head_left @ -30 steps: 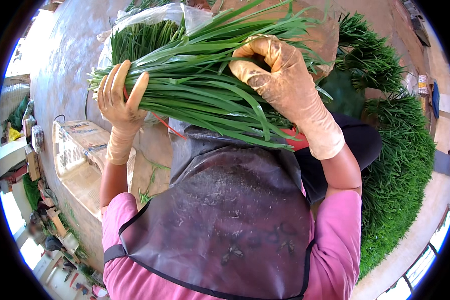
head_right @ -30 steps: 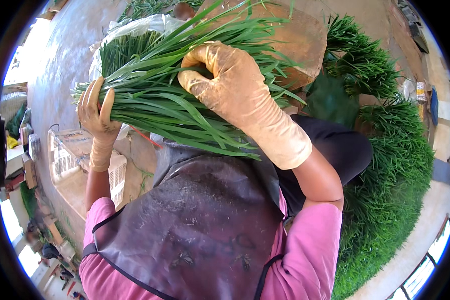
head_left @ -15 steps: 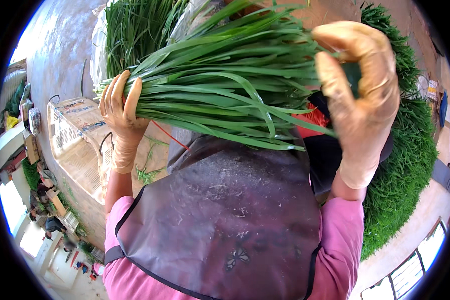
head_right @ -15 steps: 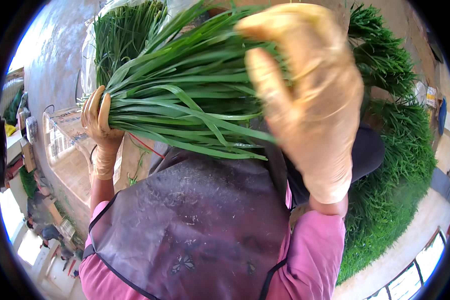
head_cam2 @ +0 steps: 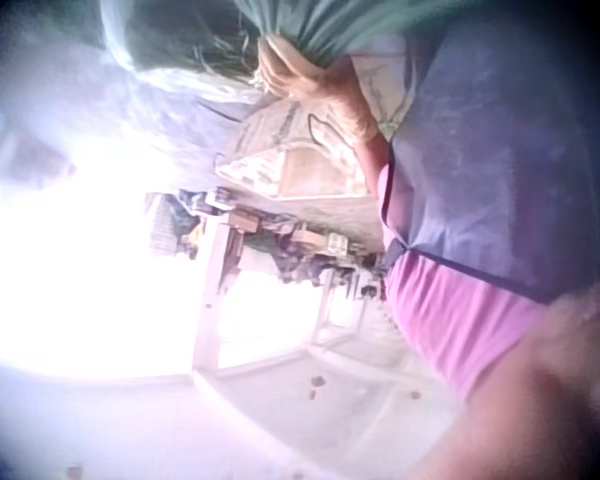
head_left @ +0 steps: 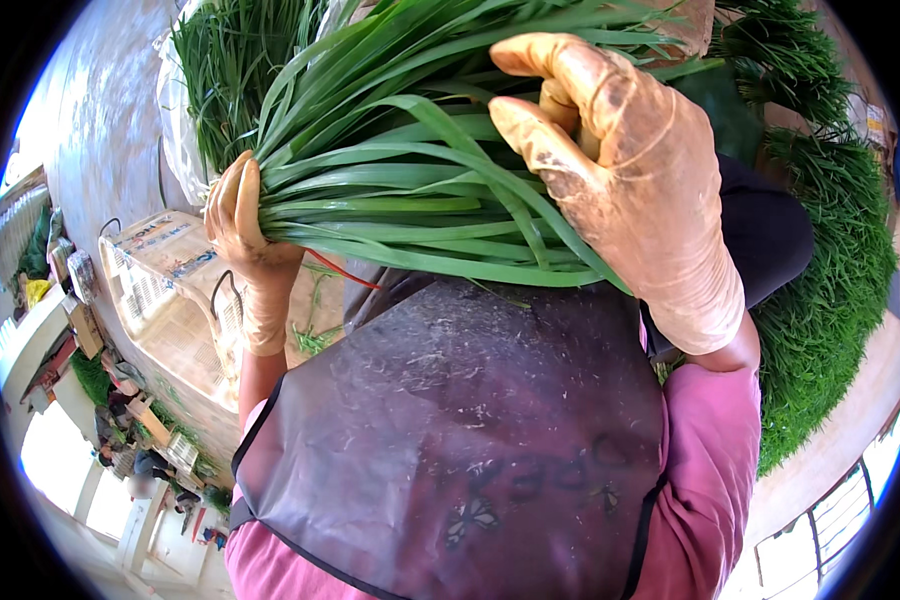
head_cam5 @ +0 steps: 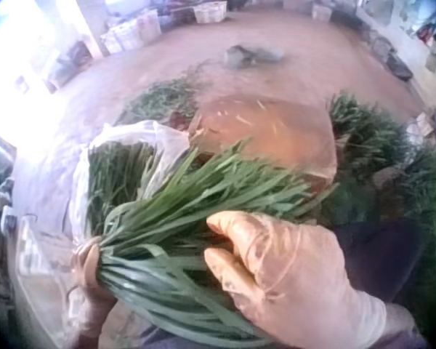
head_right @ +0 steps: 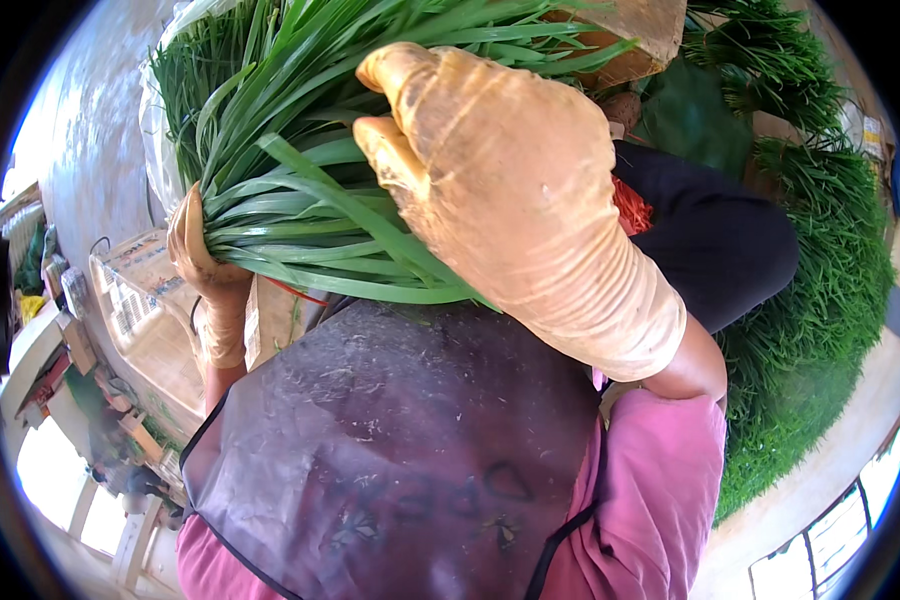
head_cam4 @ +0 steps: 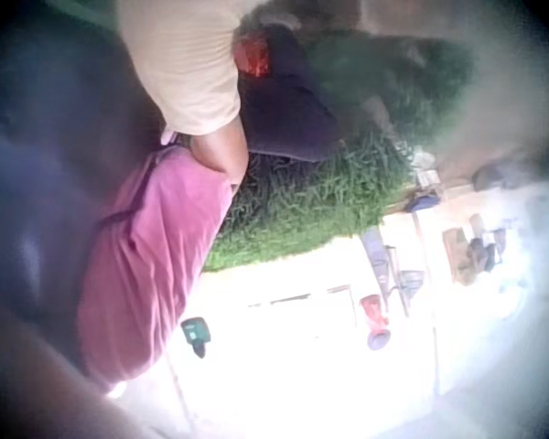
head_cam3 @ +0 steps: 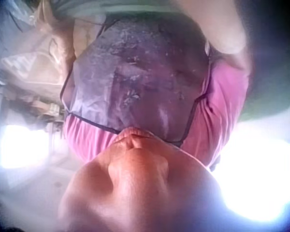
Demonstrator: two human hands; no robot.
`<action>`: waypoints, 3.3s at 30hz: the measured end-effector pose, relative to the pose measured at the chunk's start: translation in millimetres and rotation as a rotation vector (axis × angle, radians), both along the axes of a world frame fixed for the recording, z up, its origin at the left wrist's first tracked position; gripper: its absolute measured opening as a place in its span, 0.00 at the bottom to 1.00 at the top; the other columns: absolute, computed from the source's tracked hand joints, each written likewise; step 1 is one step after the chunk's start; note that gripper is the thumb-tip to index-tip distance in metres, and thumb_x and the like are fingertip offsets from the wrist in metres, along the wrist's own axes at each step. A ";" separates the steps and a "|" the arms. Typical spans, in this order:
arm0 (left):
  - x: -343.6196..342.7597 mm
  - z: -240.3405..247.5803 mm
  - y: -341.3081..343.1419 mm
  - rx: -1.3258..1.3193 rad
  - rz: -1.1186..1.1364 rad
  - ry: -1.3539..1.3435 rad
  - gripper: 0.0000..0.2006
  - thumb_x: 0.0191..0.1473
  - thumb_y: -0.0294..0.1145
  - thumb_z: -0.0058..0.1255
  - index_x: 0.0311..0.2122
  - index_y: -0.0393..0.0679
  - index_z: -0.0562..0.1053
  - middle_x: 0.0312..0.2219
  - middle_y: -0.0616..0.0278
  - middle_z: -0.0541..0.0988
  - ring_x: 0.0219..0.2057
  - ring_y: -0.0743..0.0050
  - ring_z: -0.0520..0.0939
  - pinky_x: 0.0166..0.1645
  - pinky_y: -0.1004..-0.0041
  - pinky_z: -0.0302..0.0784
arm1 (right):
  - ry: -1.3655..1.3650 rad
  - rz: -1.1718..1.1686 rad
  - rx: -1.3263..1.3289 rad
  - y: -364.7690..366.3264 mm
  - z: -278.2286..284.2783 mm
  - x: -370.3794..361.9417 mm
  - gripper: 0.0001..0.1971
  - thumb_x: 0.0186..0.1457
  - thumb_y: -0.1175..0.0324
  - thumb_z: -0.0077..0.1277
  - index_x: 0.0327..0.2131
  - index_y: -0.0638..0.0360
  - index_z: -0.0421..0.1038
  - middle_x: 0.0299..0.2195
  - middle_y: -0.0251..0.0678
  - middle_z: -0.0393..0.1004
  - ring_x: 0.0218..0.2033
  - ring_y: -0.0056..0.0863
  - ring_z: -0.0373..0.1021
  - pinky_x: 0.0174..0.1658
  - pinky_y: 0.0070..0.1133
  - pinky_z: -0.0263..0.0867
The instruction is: The person bundles bunches of green vegetables by hand using thin red ties, places the finished bundles into a large clear plastic bag, and arranges others on a mat on the floor.
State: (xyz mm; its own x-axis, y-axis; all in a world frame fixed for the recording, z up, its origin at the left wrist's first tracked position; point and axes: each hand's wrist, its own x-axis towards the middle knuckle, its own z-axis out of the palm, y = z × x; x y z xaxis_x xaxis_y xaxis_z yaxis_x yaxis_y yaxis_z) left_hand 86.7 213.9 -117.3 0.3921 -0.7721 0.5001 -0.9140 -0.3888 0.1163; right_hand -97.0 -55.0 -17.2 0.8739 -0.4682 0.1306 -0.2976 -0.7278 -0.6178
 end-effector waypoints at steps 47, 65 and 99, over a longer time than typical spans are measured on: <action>4.3 101.3 -220.1 -0.301 -0.941 1.619 0.48 0.45 0.47 0.66 0.65 0.37 0.53 0.57 0.52 0.67 0.59 0.66 0.66 0.62 0.67 0.61 | -0.915 0.105 1.385 -87.2 3.7 41.7 0.30 0.49 0.49 0.61 0.50 0.57 0.68 0.45 0.33 0.74 0.43 0.29 0.73 0.46 0.30 0.73; -57.7 56.1 -231.1 -0.675 -0.570 1.672 0.23 0.49 0.37 0.63 0.48 0.38 0.71 0.40 0.66 0.78 0.39 0.76 0.76 0.48 0.73 0.73 | -0.671 0.054 -0.750 -65.6 117.4 17.6 0.20 0.47 0.73 0.58 0.47 0.54 0.71 0.38 0.36 0.74 0.39 0.36 0.71 0.42 0.28 0.67; -64.0 44.9 -218.1 -0.482 -0.527 1.729 0.24 0.58 0.44 0.52 0.51 0.34 0.69 0.41 0.62 0.78 0.40 0.77 0.76 0.47 0.73 0.73 | -0.080 0.380 -0.792 -101.0 159.9 30.1 0.05 0.50 0.68 0.54 0.28 0.60 0.73 0.32 0.38 0.70 0.38 0.33 0.69 0.39 0.27 0.65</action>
State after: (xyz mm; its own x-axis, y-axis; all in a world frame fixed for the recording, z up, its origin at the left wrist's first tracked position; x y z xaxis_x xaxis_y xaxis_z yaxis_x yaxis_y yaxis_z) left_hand 22.7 -4.1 -72.4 0.4371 -0.8983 0.0451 0.3201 0.2022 0.9256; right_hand -66.8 -156.0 142.8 0.9266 0.1065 0.3606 0.0746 -0.9921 0.1012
